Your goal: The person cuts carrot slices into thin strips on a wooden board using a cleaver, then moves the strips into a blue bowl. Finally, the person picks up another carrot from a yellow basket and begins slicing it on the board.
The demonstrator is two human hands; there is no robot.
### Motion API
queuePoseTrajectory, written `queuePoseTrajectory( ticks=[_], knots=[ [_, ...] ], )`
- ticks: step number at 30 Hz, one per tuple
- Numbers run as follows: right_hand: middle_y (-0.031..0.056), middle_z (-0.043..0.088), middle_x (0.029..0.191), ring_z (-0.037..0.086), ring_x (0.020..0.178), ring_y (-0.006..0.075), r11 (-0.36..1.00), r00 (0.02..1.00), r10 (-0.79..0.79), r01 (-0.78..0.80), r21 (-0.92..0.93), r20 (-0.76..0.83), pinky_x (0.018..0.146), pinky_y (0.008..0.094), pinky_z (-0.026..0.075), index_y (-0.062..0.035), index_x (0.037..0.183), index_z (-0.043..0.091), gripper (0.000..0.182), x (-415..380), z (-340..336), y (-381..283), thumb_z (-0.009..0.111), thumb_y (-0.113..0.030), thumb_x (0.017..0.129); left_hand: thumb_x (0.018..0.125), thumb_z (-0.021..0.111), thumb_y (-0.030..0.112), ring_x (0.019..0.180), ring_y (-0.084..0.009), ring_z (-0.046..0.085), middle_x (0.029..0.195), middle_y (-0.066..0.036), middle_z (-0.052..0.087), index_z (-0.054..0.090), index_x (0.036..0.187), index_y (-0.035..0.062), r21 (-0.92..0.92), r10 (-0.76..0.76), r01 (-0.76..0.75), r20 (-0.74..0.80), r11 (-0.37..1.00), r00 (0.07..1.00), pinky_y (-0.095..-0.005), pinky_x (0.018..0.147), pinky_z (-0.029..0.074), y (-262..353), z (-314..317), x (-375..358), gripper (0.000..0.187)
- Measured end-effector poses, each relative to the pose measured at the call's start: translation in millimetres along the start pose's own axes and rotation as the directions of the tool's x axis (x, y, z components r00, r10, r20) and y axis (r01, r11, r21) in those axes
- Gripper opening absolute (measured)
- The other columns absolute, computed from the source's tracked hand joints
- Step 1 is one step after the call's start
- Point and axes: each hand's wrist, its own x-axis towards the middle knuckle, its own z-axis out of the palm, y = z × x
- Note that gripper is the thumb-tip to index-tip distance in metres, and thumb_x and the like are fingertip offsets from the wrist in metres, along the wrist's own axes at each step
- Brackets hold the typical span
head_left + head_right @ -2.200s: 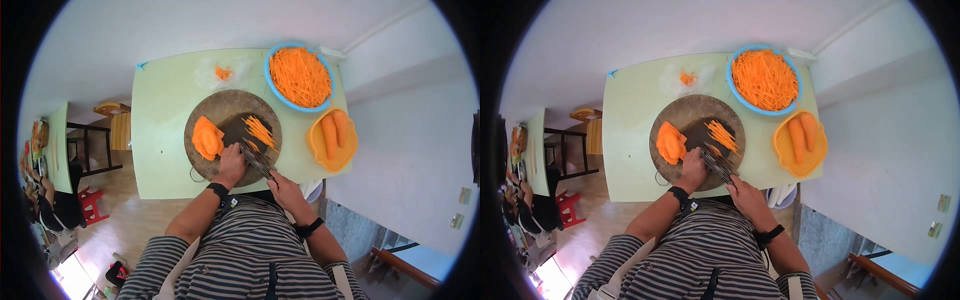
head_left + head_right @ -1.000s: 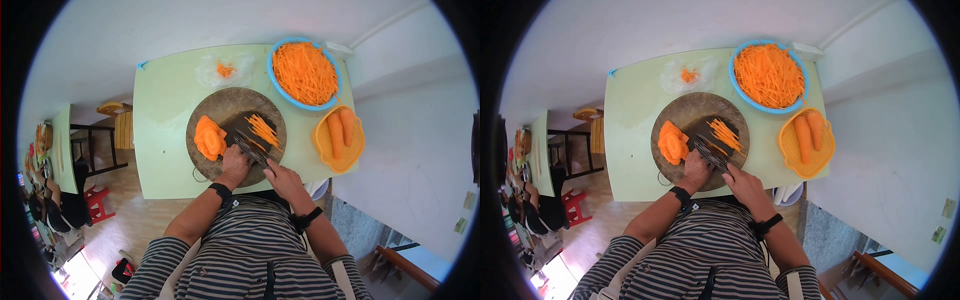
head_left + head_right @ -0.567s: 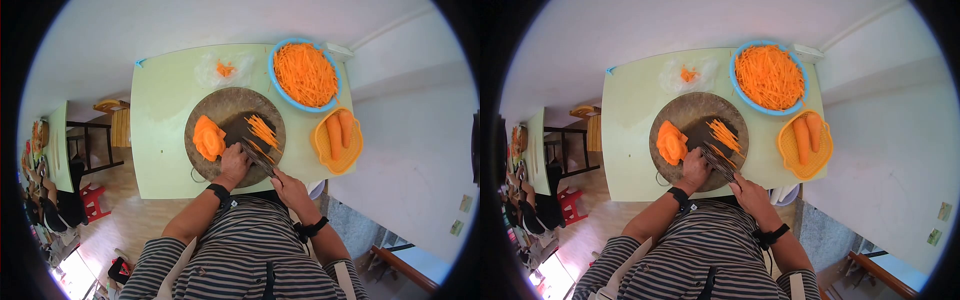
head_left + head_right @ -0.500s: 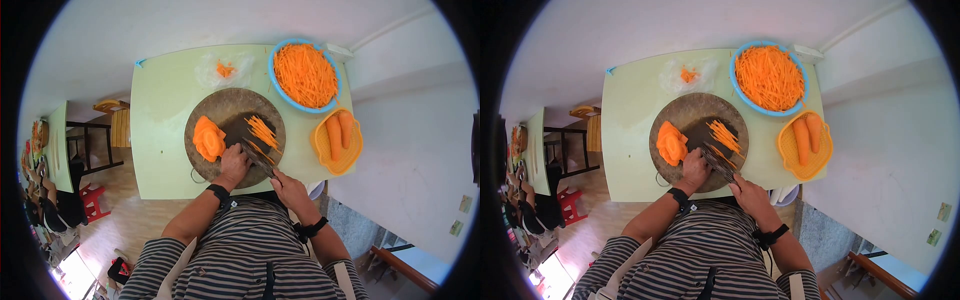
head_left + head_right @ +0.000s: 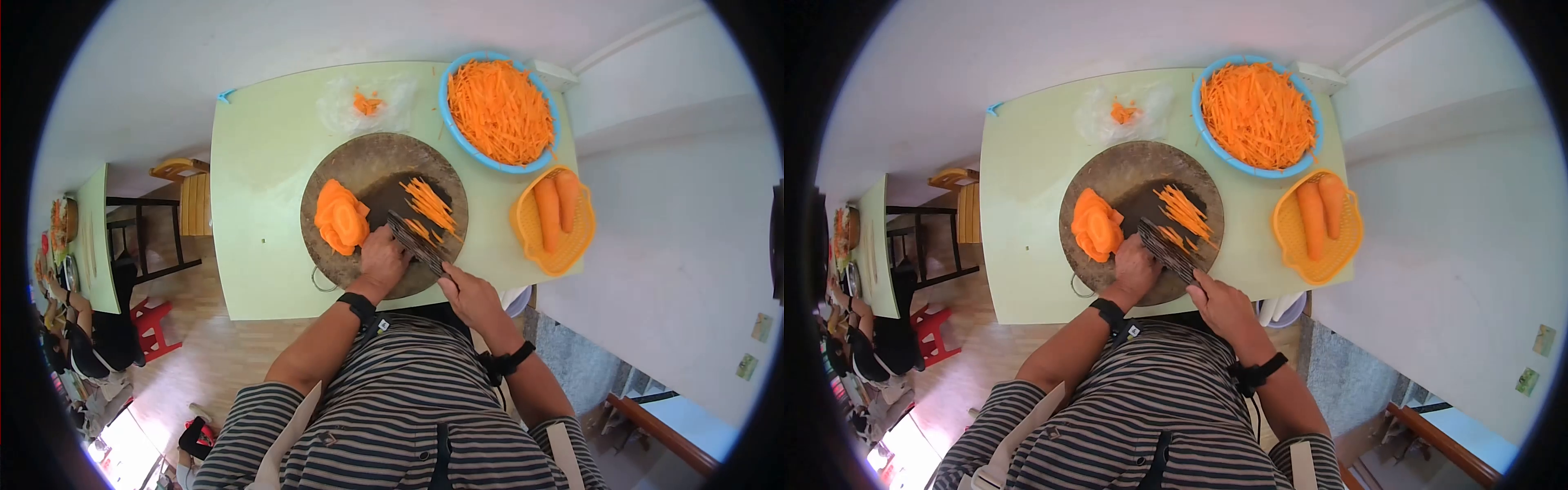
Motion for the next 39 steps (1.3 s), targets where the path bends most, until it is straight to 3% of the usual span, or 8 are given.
queuePoseTrajectory(
  ticks=[4,10,18,22,24,28,30,39],
  knots=[
    [0.0231,0.073,0.108,0.07,0.096,0.0415,0.999,0.997,0.054,-0.054,0.002,0.054,0.082,0.0473,0.057,-0.0043,0.132,0.063,0.042,-8.5,-8.2,-6.6,0.059,-0.035,0.103,0.071,0.079,0.015,0.087,-0.033,0.06,0.093,-0.01,0.059,0.073,0.098,0.0107,0.05,0.015,-0.016,0.022,0.999,1.0,-0.0457,0.075,0.049,-2.5,2.1,-2.2,0.028],
    [0.0232,0.073,0.103,0.07,0.092,0.0414,0.998,0.998,0.031,-0.028,-0.049,0.048,0.078,0.0471,0.057,-0.0051,0.131,0.063,0.042,-5.4,-7.5,-7.7,0.06,-0.035,0.103,0.068,0.079,0.014,0.087,-0.0331,0.058,0.091,-0.01,0.057,0.071,0.095,0.01,0.074,-0.042,0.038,0.049,0.996,0.998,-0.0455,0.076,0.048,-8.8,7.9,-6.8,0.028],
    [0.0224,0.073,0.1,0.071,0.088,0.0418,0.989,0.995,0.064,-0.052,-0.135,0.083,0.075,0.0499,0.056,-0.0078,0.13,0.064,0.041,13.0,-3.2,-15.2,0.059,-0.037,0.102,0.067,0.08,0.016,0.086,-0.0326,0.059,0.088,-0.009,0.059,0.073,0.093,0.0093,0.075,0.076,-0.073,-0.031,0.994,0.997,-0.0456,0.072,0.048,-6.3,5.8,-3.7,0.027],
    [0.0218,0.074,0.099,0.071,0.089,0.0418,0.999,1.0,0.025,-0.025,-0.028,0.017,0.076,0.0496,0.056,-0.007,0.13,0.064,0.042,30.3,0.8,-13.9,0.058,-0.039,0.103,0.069,0.081,0.018,0.084,-0.0304,0.06,0.085,-0.008,0.059,0.075,0.088,0.0103,0.121,0.118,-0.115,-0.017,0.986,0.993,-0.0446,0.071,0.048,-2.3,2.9,-3.6,0.021],
    [0.0219,0.074,0.099,0.071,0.09,0.0426,0.995,0.997,0.067,-0.069,0.074,0.034,0.078,0.0486,0.056,-0.007,0.131,0.064,0.043,34.7,-1.4,-7.6,0.058,-0.039,0.103,0.067,0.08,0.013,0.086,-0.0314,0.061,0.089,-0.009,0.062,0.075,0.083,0.0071,0.109,0.0,-0.002,0.017,0.994,1.0,-0.043,0.074,0.05,4.2,0.4,-1.6,0.018],
    [0.0233,0.073,0.103,0.07,0.093,0.0432,0.995,0.996,0.069,-0.072,0.064,0.058,0.081,0.0474,0.056,-0.0064,0.132,0.064,0.044,16.0,-6.8,-3.7,0.058,-0.039,0.103,0.07,0.081,0.018,0.081,-0.0285,0.059,0.084,-0.008,0.057,0.075,0.082,0.01,0.098,0.04,-0.038,-0.017,0.994,0.999,-0.043,0.07,0.048,0.8,1.2,-1.5,0.015],
    [0.0219,0.073,0.094,0.071,0.085,0.0417,1.0,1.0,-0.002,0.002,0.013,0.003,0.073,0.0501,0.057,-0.0087,0.13,0.063,0.042,2.8,-1.6,0.5,0.056,-0.041,0.104,0.07,0.081,0.017,0.082,-0.0285,0.059,0.085,-0.007,0.056,0.075,0.082,0.0097,0.099,0.065,-0.064,-0.007,0.993,0.998,-0.0427,0.071,0.047,0.9,-1.5,-2.1,0.015],
    [0.0218,0.073,0.091,0.071,0.082,0.0422,0.999,1.0,-0.016,0.016,-0.035,-0.001,0.071,0.0507,0.057,-0.0091,0.131,0.062,0.041,-10.1,-3.5,1.9,0.055,-0.04,0.105,0.069,0.079,0.013,0.085,-0.0288,0.058,0.09,-0.006,0.058,0.074,0.087,0.0104,0.092,0.025,-0.028,0.037,0.995,0.999,-0.0431,0.074,0.047,1.7,-3.7,-2.1,0.019]
  ],
)
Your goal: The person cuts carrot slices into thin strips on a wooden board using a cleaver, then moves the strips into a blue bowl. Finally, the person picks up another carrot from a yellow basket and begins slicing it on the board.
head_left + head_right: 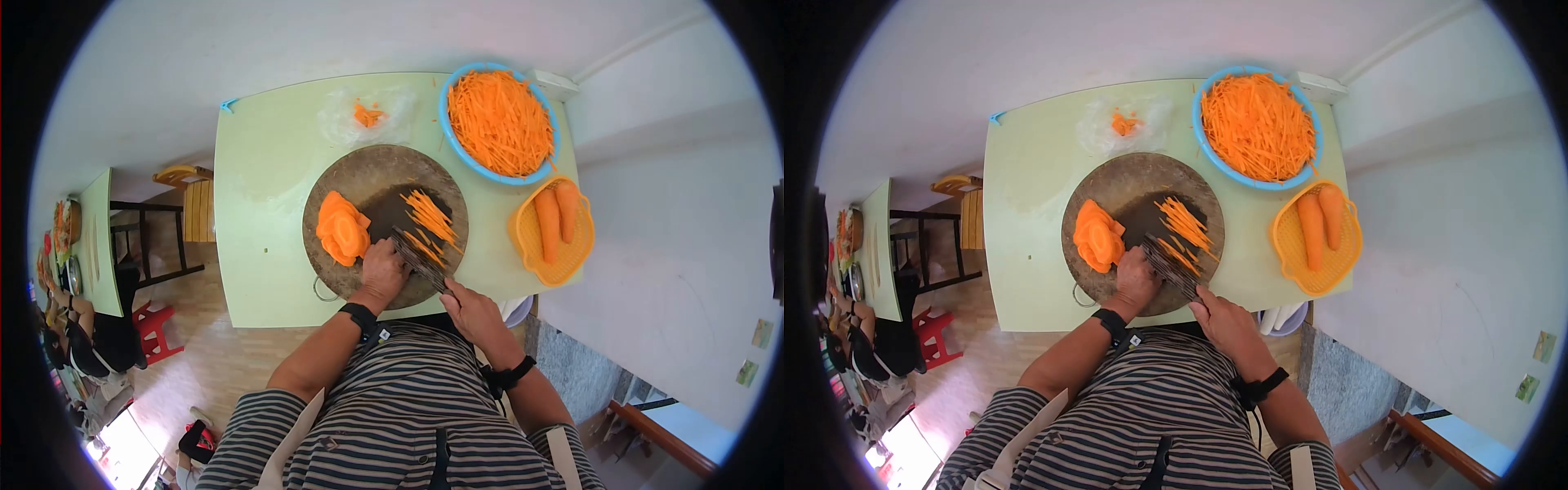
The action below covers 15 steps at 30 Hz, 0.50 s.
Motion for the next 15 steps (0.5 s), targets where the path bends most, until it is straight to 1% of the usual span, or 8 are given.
queuePoseTrajectory(
  ticks=[4,7,9,10,12,15],
  knots=[
    [0.0215,0.073,0.091,0.071,0.081,0.0423,1.0,1.0,0.003,-0.003,-0.009,-0.001,0.071,0.0505,0.057,-0.0102,0.132,0.062,0.042,3.8,0.1,-2.5,0.055,-0.041,0.104,0.068,0.079,0.014,0.087,-0.0288,0.058,0.091,-0.006,0.058,0.074,0.087,0.0103,0.0,-0.03,0.03,0.015,1.0,0.999,-0.0428,0.075,0.047,0.6,-1.2,-1.0,0.02],
    [0.0208,0.073,0.09,0.07,0.08,0.0424,0.998,1.0,0.022,-0.021,-0.051,0.021,0.071,0.0504,0.057,-0.0113,0.133,0.062,0.043,15.5,-0.5,-10.9,0.057,-0.042,0.103,0.069,0.08,0.014,0.085,-0.0291,0.058,0.089,-0.007,0.058,0.074,0.086,0.0093,-0.014,-0.008,0.008,0.008,1.0,1.0,-0.0437,0.074,0.047,-0.8,0.2,-0.1,0.019],
    [0.0245,0.073,0.103,0.071,0.091,0.0427,0.994,0.989,0.099,-0.093,-0.056,0.112,0.079,0.0468,0.056,-0.0063,0.131,0.064,0.043,28.5,-0.5,-17.8,0.059,-0.039,0.103,0.07,0.08,0.015,0.083,-0.0293,0.059,0.086,-0.008,0.057,0.073,0.083,0.008,-0.016,0.073,-0.075,-0.091,0.997,0.993,-0.0449,0.072,0.047,-4.5,6.3,1.4,0.016],
    [0.0245,0.073,0.103,0.071,0.091,0.0427,0.994,0.989,0.101,-0.096,-0.053,0.108,0.079,0.0468,0.056,-0.0063,0.131,0.064,0.043,34.9,0.7,-16.9,0.059,-0.039,0.103,0.07,0.08,0.015,0.083,-0.0293,0.059,0.086,-0.008,0.057,0.073,0.083,0.008,-0.016,0.078,-0.08,-0.089,0.997,0.993,-0.0449,0.072,0.047,-3.7,6.4,0.8,0.016],
    [0.0247,0.073,0.103,0.07,0.092,0.0432,0.986,0.992,0.114,-0.121,0.117,0.059,0.08,0.0471,0.056,-0.0067,0.131,0.065,0.043,42.7,4.0,-12.9,0.059,-0.038,0.103,0.07,0.08,0.016,0.081,-0.0298,0.059,0.084,-0.01,0.057,0.072,0.08,0.0072,0.01,0.014,-0.014,-0.05,1.0,0.999,-0.0457,0.07,0.047,-0.1,5.8,-0.9,0.016],
    [0.0249,0.073,0.104,0.07,0.093,0.0436,0.985,0.997,0.069,-0.072,0.154,0.023,0.081,0.0476,0.056,-0.0053,0.131,0.064,0.043,34.9,-0.5,-8.0,0.058,-0.038,0.103,0.069,0.081,0.017,0.082,-0.0304,0.059,0.082,-0.01,0.055,0.072,0.079,0.0074,0.009,-0.007,0.008,-0.046,1.0,0.999,-0.0452,0.071,0.048,-2.2,8.5,-2.7,0.017]
  ],
)
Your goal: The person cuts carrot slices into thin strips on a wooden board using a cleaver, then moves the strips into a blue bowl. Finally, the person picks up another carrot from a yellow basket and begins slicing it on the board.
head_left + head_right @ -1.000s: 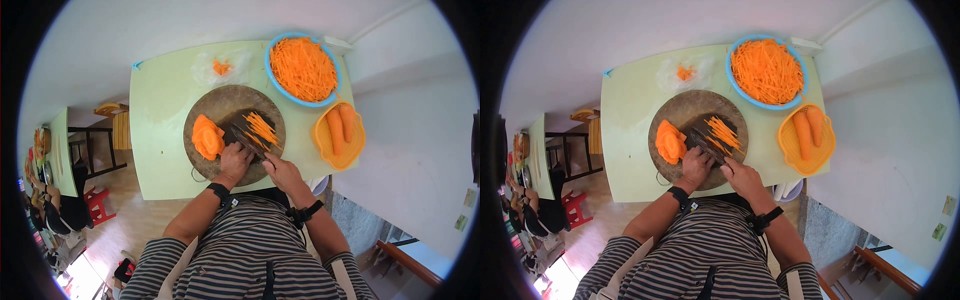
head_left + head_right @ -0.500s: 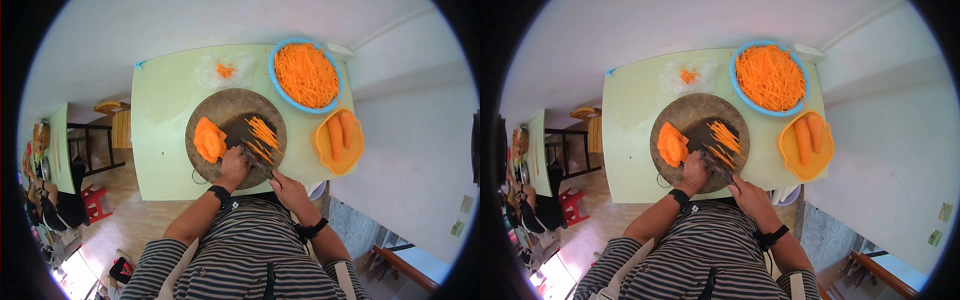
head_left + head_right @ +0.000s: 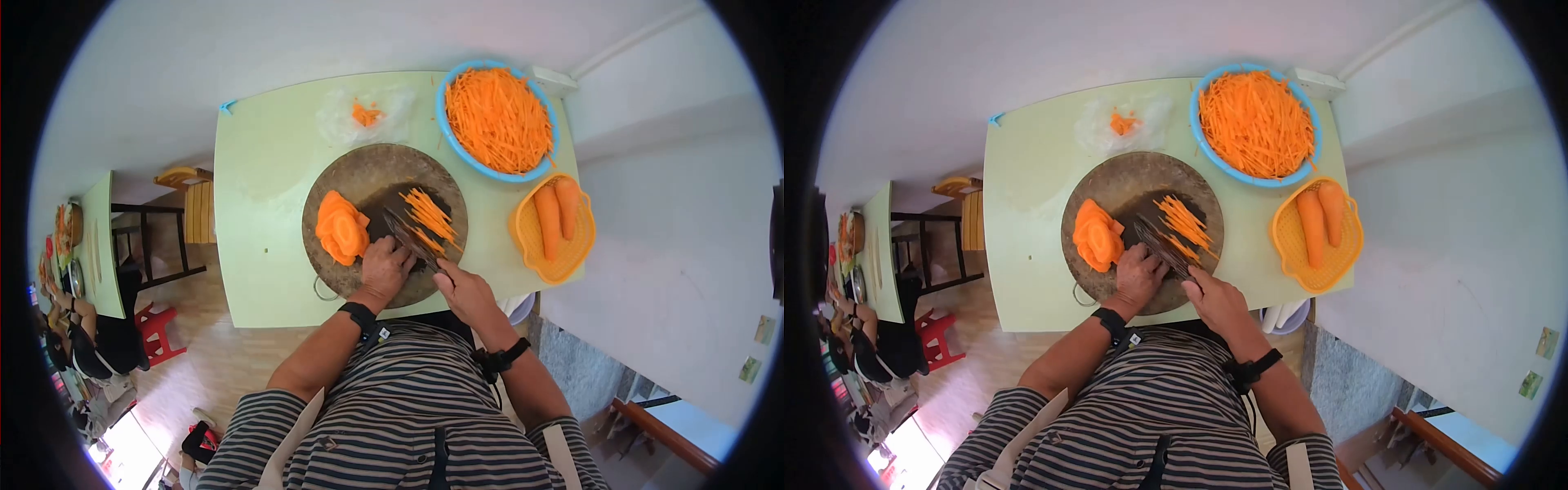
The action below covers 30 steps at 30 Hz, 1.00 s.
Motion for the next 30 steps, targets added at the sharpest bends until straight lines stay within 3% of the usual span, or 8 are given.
queuePoseTrajectory(
  ticks=[6,12,15,24,30],
  knots=[
    [0.0229,0.073,0.096,0.071,0.087,0.0421,0.995,0.997,-0.075,0.072,-0.074,-0.03,0.075,0.0496,0.056,-0.0075,0.129,0.064,0.041,-27.5,-1.0,6.1,0.057,-0.039,0.104,0.068,0.081,0.016,0.084,-0.0308,0.059,0.086,-0.009,0.055,0.073,0.081,0.0096,-0.005,0.033,-0.033,0.018,0.999,0.999,-0.0441,0.074,0.048,-3.7,-1.1,-2.5,0.017],
    [0.0225,0.073,0.093,0.071,0.085,0.0422,0.987,0.999,-0.051,0.049,-0.15,-0.006,0.072,0.0499,0.057,-0.0086,0.13,0.063,0.042,-25.1,-1.1,1.3,0.056,-0.04,0.104,0.068,0.081,0.016,0.088,-0.0304,0.059,0.091,-0.009,0.06,0.075,0.084,0.0105,0.001,0.001,-0.001,0.042,1.0,0.999,-0.0441,0.076,0.048,3.6,-10.5,1.2,0.018],
    [0.0249,0.073,0.101,0.07,0.091,0.0435,0.989,0.996,0.048,-0.037,-0.143,0.072,0.08,0.0489,0.056,-0.0062,0.13,0.065,0.042,-6.7,-3.6,-13.9,0.058,-0.037,0.103,0.069,0.082,0.018,0.086,-0.0299,0.059,0.089,-0.009,0.06,0.076,0.083,0.0107,-0.001,0.051,-0.051,-0.01,0.999,0.999,-0.0432,0.075,0.048,-4.1,-1.4,-2.0,0.017],
    [0.0254,0.072,0.1,0.07,0.092,0.0439,0.999,0.999,0.022,-0.024,0.036,0.034,0.08,0.0464,0.056,-0.0045,0.131,0.064,0.043,0.5,-4.8,-4.2,0.058,-0.038,0.104,0.07,0.082,0.019,0.079,-0.03,0.059,0.08,-0.009,0.055,0.075,0.081,0.0087,0.011,-0.008,0.009,-0.025,1.0,1.0,-0.0434,0.07,0.047,2.1,-1.2,0.3,0.016],
    [0.0239,0.073,0.096,0.07,0.088,0.0436,0.999,1.0,-0.025,0.026,-0.047,0.018,0.077,0.0506,0.056,-0.0062,0.128,0.065,0.042,-22.6,-4.6,0.7,0.056,-0.039,0.104,0.07,0.082,0.016,0.083,-0.0297,0.06,0.084,-0.009,0.057,0.075,0.083,0.0098,-0.042,0.016,-0.017,-0.009,0.999,1.0,-0.0429,0.072,0.047,0.2,-5.3,0.9,0.016]
  ],
)
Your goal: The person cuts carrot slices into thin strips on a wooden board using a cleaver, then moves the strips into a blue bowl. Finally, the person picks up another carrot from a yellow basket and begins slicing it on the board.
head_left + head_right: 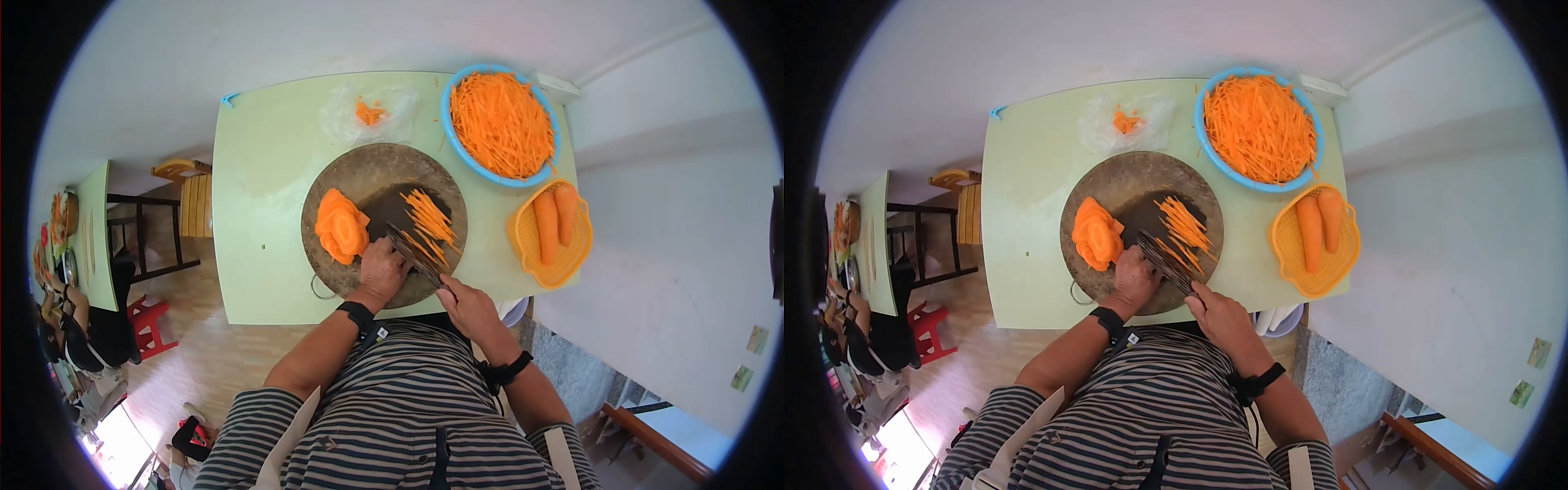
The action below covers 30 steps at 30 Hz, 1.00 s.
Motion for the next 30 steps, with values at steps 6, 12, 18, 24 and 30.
queuePoseTrajectory(
  ticks=[6,12,18,24,30],
  knots=[
    [0.0251,0.072,0.1,0.07,0.091,0.0442,0.999,0.999,0.012,-0.011,-0.031,0.033,0.079,0.0491,0.056,-0.0056,0.131,0.064,0.041,10.4,-2.5,-10.4,0.058,-0.036,0.104,0.07,0.082,0.017,0.082,-0.0292,0.06,0.084,-0.008,0.057,0.075,0.083,0.0098,0.003,0.031,-0.031,-0.033,1.0,0.999,-0.0438,0.073,0.047,-0.3,0.1,1.6,0.016],
    [0.0272,0.071,0.098,0.07,0.089,0.0448,0.994,0.996,0.082,-0.084,0.071,0.032,0.078,0.0464,0.056,-0.007,0.131,0.064,0.039,40.4,7.3,-2.7,0.058,-0.035,0.104,0.072,0.081,0.019,0.078,-0.0285,0.059,0.08,-0.008,0.055,0.074,0.081,0.0094,0.05,-0.003,0.004,-0.035,0.999,0.999,-0.0428,0.07,0.047,2.1,5.0,2.4,0.015],
    [0.0255,0.072,0.095,0.07,0.089,0.0452,0.996,1.0,0.009,-0.009,0.09,0.002,0.079,0.0503,0.056,-0.0065,0.128,0.066,0.042,13.6,-0.5,1.4,0.057,-0.04,0.103,0.073,0.08,0.017,0.079,-0.0281,0.06,0.082,-0.008,0.056,0.074,0.081,0.0096,0.031,-0.012,0.013,-0.027,0.999,1.0,-0.0422,0.069,0.047,1.1,2.6,0.9,0.013],
    [0.0252,0.072,0.1,0.07,0.093,0.0438,0.997,0.994,0.077,-0.077,0.003,0.073,0.081,0.047,0.056,-0.0042,0.131,0.064,0.042,2.8,-7.5,-8.5,0.057,-0.037,0.104,0.07,0.082,0.016,0.083,-0.0279,0.06,0.085,-0.007,0.058,0.074,0.082,0.0091,-0.016,-0.001,0.0,-0.014,1.0,1.0,-0.0421,0.072,0.047,0.3,-1.4,1.4,0.015],
    [0.0251,0.073,0.094,0.07,0.087,0.0439,1.0,1.0,0.026,-0.026,-0.009,0.013,0.076,0.0505,0.056,-0.0088,0.13,0.065,0.043,29.0,8.0,-9.0,0.059,-0.041,0.102,0.071,0.082,0.017,0.08,-0.0286,0.06,0.082,-0.008,0.057,0.074,0.081,0.0086,0.031,0.027,-0.027,-0.014,0.999,1.0,-0.0422,0.07,0.047,-2.8,1.6,-0.4,0.015]
  ],
)
